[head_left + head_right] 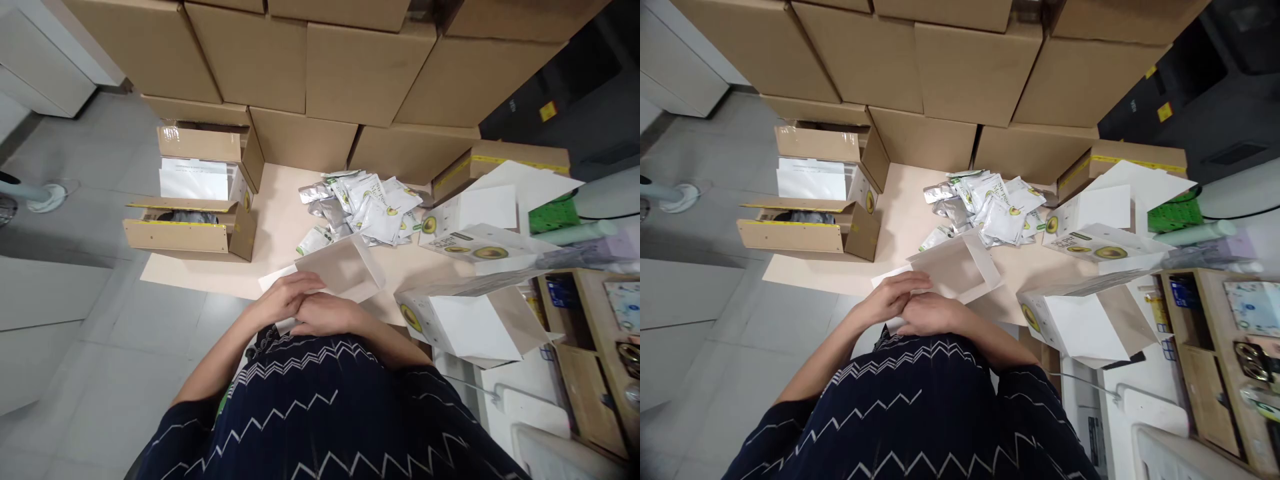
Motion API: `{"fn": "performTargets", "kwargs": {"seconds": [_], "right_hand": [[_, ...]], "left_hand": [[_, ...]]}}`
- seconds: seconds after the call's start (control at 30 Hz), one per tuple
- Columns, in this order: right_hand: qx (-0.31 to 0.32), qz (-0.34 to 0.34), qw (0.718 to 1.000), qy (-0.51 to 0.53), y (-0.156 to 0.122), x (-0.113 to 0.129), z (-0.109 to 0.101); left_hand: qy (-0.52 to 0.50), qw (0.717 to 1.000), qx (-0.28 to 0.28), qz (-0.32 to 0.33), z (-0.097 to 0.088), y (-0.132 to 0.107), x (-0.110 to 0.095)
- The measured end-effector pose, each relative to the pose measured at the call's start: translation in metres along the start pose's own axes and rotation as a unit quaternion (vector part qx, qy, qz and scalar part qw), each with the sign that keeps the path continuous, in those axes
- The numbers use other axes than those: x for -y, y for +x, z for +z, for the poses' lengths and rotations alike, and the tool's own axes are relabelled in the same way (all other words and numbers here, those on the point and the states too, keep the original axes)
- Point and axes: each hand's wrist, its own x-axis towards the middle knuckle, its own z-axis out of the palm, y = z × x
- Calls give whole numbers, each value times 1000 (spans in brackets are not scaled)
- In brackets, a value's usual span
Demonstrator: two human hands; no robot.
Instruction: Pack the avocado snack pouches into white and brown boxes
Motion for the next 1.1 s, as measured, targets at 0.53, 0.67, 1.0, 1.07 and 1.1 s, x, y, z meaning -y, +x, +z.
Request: {"fn": "performTargets", "kwargs": {"seconds": [0.53,0.67,1.0,1.07,1.1], "right_hand": [[-494,195,842,98,-62,-72,-36],[-554,275,778,108,-38,-127,-42],[27,260,950,-173,105,-211,10],[22,264,947,-181,105,-206,19],[21,270,945,-186,100,-203,25]], "left_hand": [[277,954,91,-75,5,-30,41],[304,941,82,-122,-12,-66,25],[368,887,138,-243,-6,-87,12],[369,886,139,-243,-6,-84,12],[370,886,139,-241,-6,-83,12]]}}
